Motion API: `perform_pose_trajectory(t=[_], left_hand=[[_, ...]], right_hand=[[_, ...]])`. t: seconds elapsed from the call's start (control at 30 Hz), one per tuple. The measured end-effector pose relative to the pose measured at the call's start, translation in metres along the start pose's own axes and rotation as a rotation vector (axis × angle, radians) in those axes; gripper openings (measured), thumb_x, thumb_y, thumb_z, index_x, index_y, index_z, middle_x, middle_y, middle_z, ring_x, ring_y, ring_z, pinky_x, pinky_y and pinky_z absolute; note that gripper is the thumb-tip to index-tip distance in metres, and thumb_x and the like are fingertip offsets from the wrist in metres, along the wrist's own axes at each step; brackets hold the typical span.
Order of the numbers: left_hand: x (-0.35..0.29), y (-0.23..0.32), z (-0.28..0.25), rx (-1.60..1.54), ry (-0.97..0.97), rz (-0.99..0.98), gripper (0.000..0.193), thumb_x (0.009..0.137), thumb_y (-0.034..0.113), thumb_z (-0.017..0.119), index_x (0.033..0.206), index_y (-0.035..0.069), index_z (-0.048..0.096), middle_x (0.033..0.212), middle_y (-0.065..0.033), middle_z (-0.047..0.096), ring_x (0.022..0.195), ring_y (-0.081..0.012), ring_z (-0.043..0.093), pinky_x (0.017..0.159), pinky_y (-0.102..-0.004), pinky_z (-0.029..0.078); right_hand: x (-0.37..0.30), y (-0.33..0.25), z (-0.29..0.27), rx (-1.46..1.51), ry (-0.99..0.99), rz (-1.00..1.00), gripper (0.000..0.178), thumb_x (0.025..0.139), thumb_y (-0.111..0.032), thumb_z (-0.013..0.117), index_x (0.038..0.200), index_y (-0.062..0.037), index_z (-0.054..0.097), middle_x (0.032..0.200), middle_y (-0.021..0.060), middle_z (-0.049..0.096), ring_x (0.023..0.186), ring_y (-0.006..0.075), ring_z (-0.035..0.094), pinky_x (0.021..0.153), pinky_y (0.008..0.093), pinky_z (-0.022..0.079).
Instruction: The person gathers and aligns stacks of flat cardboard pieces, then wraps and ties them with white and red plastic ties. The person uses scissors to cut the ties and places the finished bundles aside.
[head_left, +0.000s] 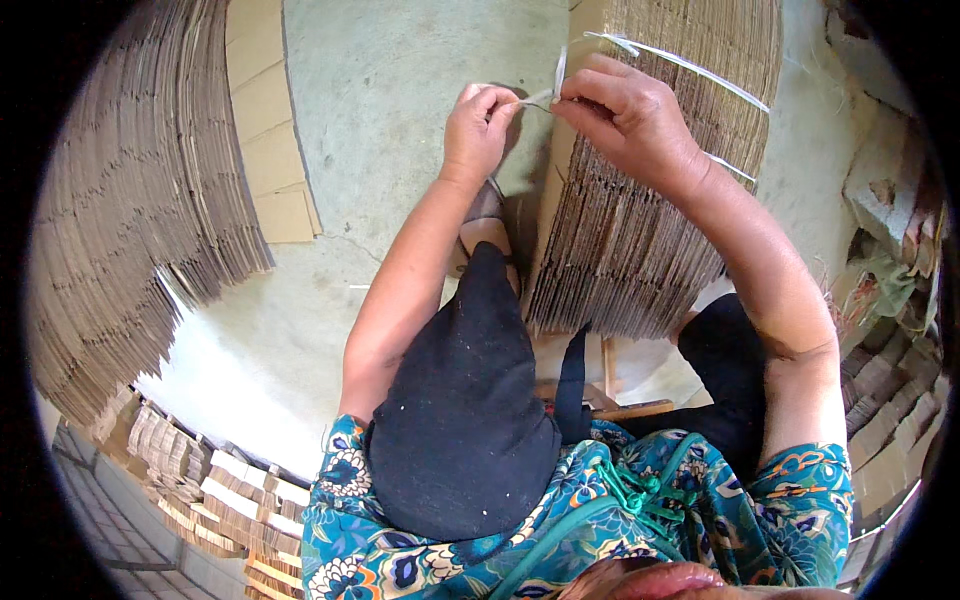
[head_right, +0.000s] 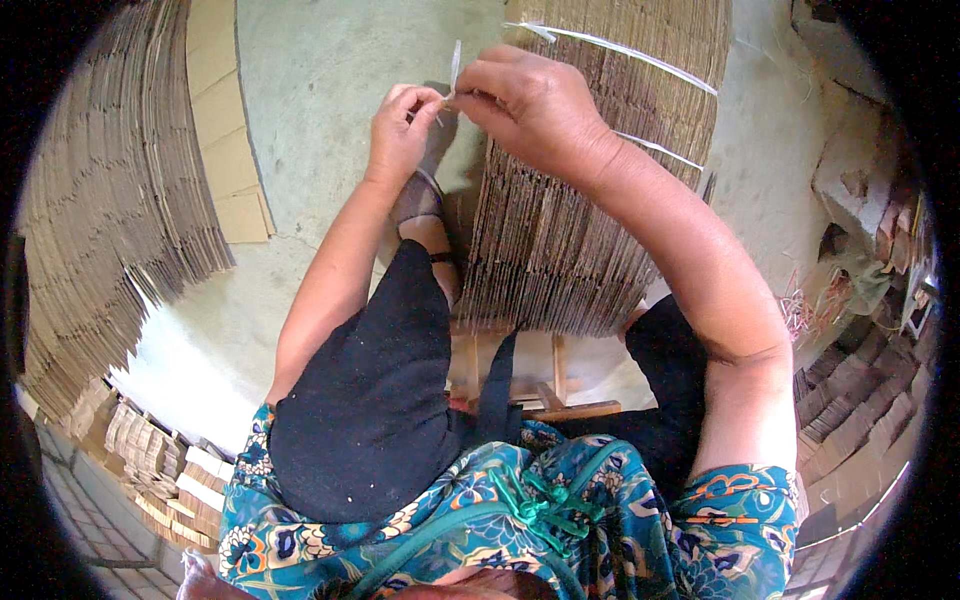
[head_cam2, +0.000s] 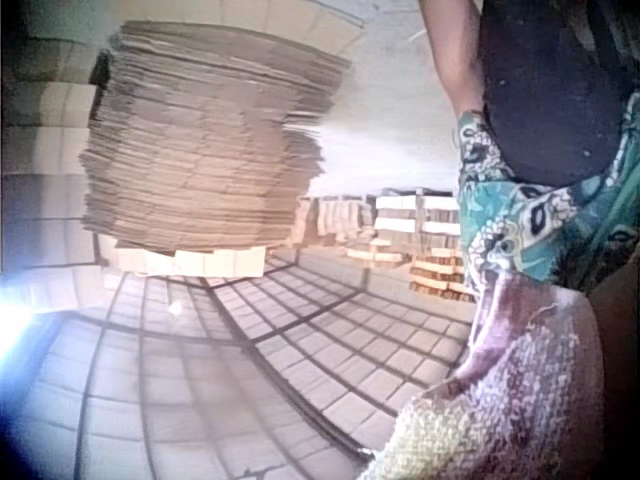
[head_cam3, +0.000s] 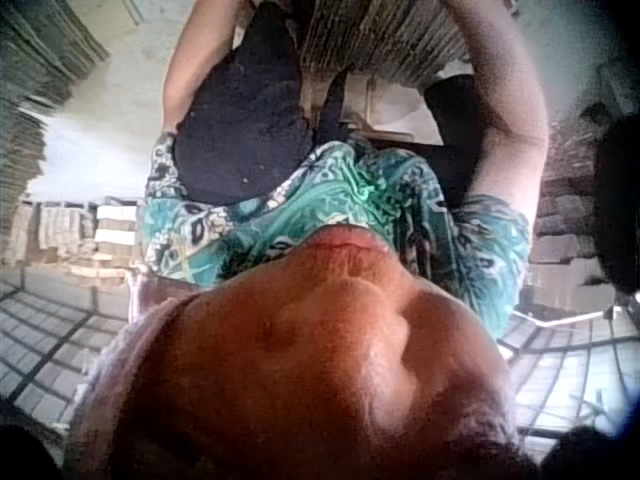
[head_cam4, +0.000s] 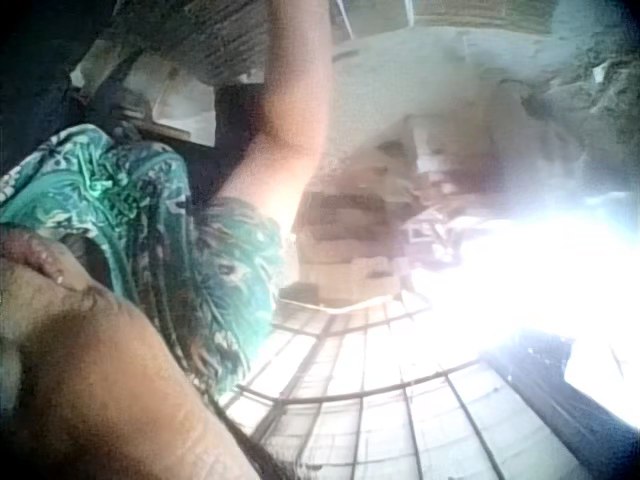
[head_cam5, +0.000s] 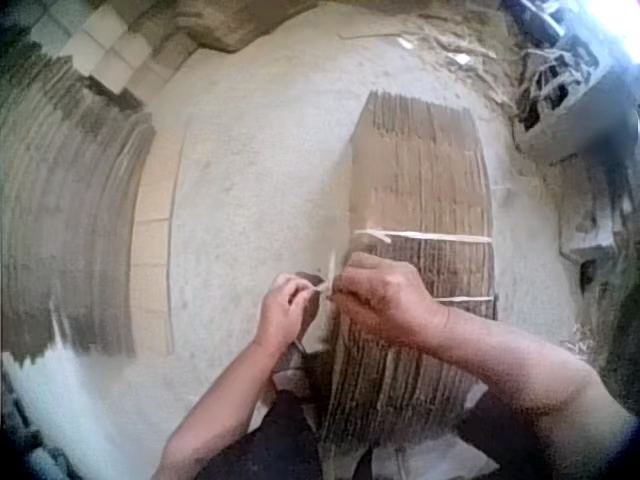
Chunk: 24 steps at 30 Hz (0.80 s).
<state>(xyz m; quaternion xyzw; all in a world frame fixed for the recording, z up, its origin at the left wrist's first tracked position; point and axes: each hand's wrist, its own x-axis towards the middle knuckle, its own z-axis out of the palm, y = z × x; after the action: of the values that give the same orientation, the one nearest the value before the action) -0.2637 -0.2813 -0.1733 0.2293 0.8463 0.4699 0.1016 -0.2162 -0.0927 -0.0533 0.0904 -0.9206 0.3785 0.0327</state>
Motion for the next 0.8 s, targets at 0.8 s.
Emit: perform_pose_trajectory(t=[0.8], left_hand=[[-0.009, 0.033, 0.016, -1.401, -0.472, -0.555, 0.015, 0.091, 0.01, 0.051, 0.1, 0.004, 0.061, 0.094, -0.0045, 0.062, 0.085, -0.0121, 0.055, 0.073, -0.0262, 0.045]], right_hand=[[-0.004, 0.032, 0.043, -0.036, 0.089, -0.013, 0.018, 0.078, -0.016, 0.066, 0.095, -0.0107, 0.068, 0.109, 0.0072, 0.061, 0.097, 0.0216, 0.058, 0.082, 0.0337, 0.047]])
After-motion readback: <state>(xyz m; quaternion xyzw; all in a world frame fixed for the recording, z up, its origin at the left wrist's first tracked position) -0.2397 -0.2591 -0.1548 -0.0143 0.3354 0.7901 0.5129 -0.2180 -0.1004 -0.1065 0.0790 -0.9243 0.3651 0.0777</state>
